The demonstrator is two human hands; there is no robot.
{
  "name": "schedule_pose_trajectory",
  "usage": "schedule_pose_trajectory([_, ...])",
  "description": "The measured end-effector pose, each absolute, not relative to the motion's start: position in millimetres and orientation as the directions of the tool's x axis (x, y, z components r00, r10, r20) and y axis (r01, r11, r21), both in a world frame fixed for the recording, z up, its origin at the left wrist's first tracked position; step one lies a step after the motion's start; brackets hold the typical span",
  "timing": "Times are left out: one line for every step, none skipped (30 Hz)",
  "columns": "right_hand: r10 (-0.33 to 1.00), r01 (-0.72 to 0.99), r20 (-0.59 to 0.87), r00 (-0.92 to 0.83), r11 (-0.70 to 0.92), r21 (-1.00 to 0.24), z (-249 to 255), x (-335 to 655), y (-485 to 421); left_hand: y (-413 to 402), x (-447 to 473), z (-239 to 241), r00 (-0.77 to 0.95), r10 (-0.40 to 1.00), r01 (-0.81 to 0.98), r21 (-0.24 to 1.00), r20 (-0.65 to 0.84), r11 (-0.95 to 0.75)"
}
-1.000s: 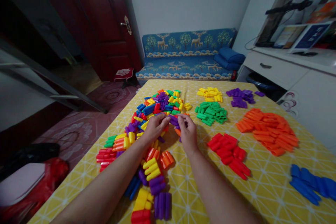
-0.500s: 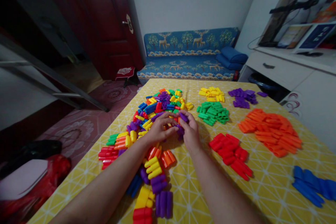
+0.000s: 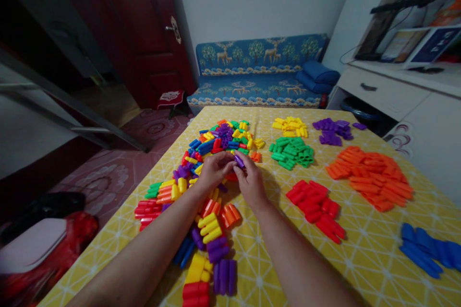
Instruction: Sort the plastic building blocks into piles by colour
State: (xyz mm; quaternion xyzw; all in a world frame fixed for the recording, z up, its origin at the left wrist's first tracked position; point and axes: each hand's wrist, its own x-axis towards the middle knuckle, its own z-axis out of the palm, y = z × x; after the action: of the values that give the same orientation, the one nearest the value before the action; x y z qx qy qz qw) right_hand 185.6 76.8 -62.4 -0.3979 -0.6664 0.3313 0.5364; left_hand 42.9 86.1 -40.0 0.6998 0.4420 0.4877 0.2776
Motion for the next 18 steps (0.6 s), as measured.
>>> schedule_pose_trajectory([0.881, 0.193, 0.463, -0.099, 0.474, -0.859, -63.9, 185.8, 77.7, 85.5, 43.2, -39.3, 0.142, 0.888, 0.332, 0.824, 0.438, -0.459])
schedule_pose_trajectory([0.875, 0.207, 0.476, -0.085, 0.483, -0.851, -64.9, 186.1, 78.3, 84.7, 43.5, -38.1, 0.149, 0.884, 0.333, 0.819, 0.444, -0.467])
schedule_pose_trajectory([0.869, 0.224, 0.489, -0.069, 0.491, -0.842, -65.2, 186.4, 78.5, 83.9, 43.6, -36.9, 0.156, 0.878, 0.349, 0.806, 0.453, -0.478])
schedule_pose_trajectory([0.862, 0.244, 0.504, -0.055, 0.501, -0.83, -64.7, 186.5, 78.1, 83.3, 43.6, -35.6, 0.162, 0.871, 0.373, 0.788, 0.464, -0.489])
schedule_pose_trajectory([0.853, 0.266, 0.52, -0.041, 0.511, -0.818, -63.3, 186.3, 77.0, 82.8, 43.3, -34.6, 0.168, 0.864, 0.398, 0.769, 0.474, -0.5])
schedule_pose_trajectory([0.844, 0.285, 0.536, -0.021, 0.519, -0.806, -61.1, 186.1, 75.6, 82.6, 42.9, -33.9, 0.174, 0.857, 0.416, 0.752, 0.485, -0.51])
schedule_pose_trajectory([0.836, 0.296, 0.548, 0.006, 0.522, -0.8, -58.2, 186.0, 74.2, 82.7, 42.3, -33.7, 0.182, 0.85, 0.429, 0.737, 0.495, -0.522])
schedule_pose_trajectory([0.834, 0.292, 0.55, 0.041, 0.516, -0.805, -54.6, 186.5, 73.5, 83.0, 41.6, -33.9, 0.191, 0.842, 0.44, 0.723, 0.504, -0.533])
schedule_pose_trajectory([0.841, 0.264, 0.534, 0.09, 0.497, -0.827, -50.7, 188.4, 74.3, 83.5, 40.9, -34.4, 0.206, 0.833, 0.451, 0.706, 0.513, -0.546])
schedule_pose_trajectory([0.853, 0.207, 0.501, 0.149, 0.468, -0.859, -46.6, 192.4, 77.4, 84.2, 40.3, -35.1, 0.226, 0.822, 0.462, 0.686, 0.522, -0.562])
schedule_pose_trajectory([0.867, 0.127, 0.452, 0.21, 0.434, -0.892, -42.6, 199.4, 83.4, 84.9, 39.7, -36.0, 0.252, 0.81, 0.473, 0.663, 0.53, -0.581])
schedule_pose_trajectory([0.88, 0.041, 0.395, 0.265, 0.399, -0.916, -39.0, 210.0, 92.8, 85.6, 39.4, -36.8, 0.28, 0.797, 0.481, 0.641, 0.535, -0.598])
schedule_pose_trajectory([0.886, -0.038, 0.34, 0.314, 0.37, -0.928, -35.8, 224.8, 105.6, 86.1, 39.2, -37.6, 0.307, 0.787, 0.488, 0.622, 0.535, -0.613])
schedule_pose_trajectory([0.884, -0.103, 0.295, 0.363, 0.352, -0.93, -33.1, 243.7, 121.5, 86.6, 39.2, -38.2, 0.328, 0.78, 0.494, 0.607, 0.533, -0.622])
schedule_pose_trajectory([0.876, -0.114, 0.271, 0.398, 0.341, -0.933, -31.0, 266.3, 139.6, 86.9, 39.3, -38.6, 0.342, 0.777, 0.5, 0.598, 0.529, -0.627])
schedule_pose_trajectory([0.86, -0.114, 0.254, 0.442, 0.335, -0.935, -29.1, 291.6, 159.0, 87.1, 39.6, -38.8, 0.35, 0.777, 0.505, 0.593, 0.524, -0.627])
schedule_pose_trajectory([0.849, -0.108, 0.235, 0.473, 0.32, -0.941, -27.1, 318.2, 178.4, 87.2, 40.0, -38.9, 0.354, 0.778, 0.509, 0.591, 0.519, -0.626])
schedule_pose_trajectory([0.843, -0.08, 0.238, 0.482, 0.313, -0.946, -24.8, 344.7, 196.8, 87.2, 40.3, -38.9, 0.355, 0.78, 0.512, 0.591, 0.515, -0.623])
